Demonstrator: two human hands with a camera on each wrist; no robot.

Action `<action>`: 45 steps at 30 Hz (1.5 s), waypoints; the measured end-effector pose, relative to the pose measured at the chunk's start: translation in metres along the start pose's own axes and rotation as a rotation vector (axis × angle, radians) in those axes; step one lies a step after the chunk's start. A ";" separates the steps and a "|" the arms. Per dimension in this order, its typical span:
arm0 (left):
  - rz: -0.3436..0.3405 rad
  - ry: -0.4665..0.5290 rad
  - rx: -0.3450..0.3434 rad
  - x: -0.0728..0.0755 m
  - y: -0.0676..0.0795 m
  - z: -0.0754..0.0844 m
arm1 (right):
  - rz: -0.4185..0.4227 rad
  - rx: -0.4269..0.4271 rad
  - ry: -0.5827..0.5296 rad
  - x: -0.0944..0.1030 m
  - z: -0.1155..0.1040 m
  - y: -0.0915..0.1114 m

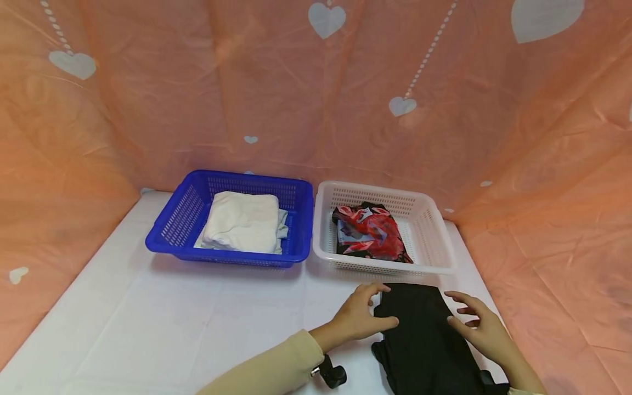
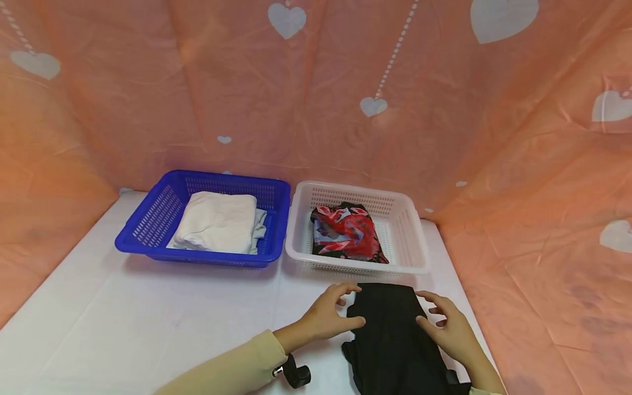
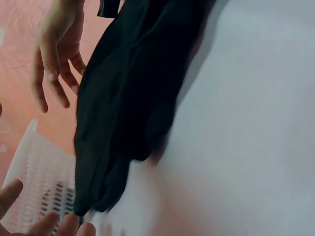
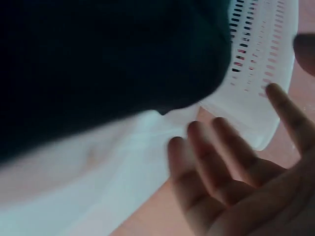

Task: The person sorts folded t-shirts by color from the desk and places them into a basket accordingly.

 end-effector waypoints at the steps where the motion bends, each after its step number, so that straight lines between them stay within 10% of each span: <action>1: 0.002 0.004 0.015 -0.003 0.001 -0.002 | -0.033 -0.026 0.003 -0.002 0.003 0.002; 10: -0.005 0.029 0.104 -0.021 0.009 -0.011 | -0.342 -0.219 -0.049 -0.020 0.020 0.014; 33: -0.150 0.037 0.131 -0.050 0.016 -0.004 | -0.417 -0.190 -0.231 -0.036 0.017 0.010; 45: -0.065 0.035 0.101 -0.052 0.014 -0.004 | -0.493 -0.181 -0.396 -0.032 0.014 0.009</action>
Point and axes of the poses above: each hand's wrist, its own y-axis away from the middle knuckle, its own x-axis out of the back of the hand, z = x × y, the point moved 4 cm from there along -y, towards the middle knuckle, and after that the axes turned 13 degrees about z, right-handed, at the moved point
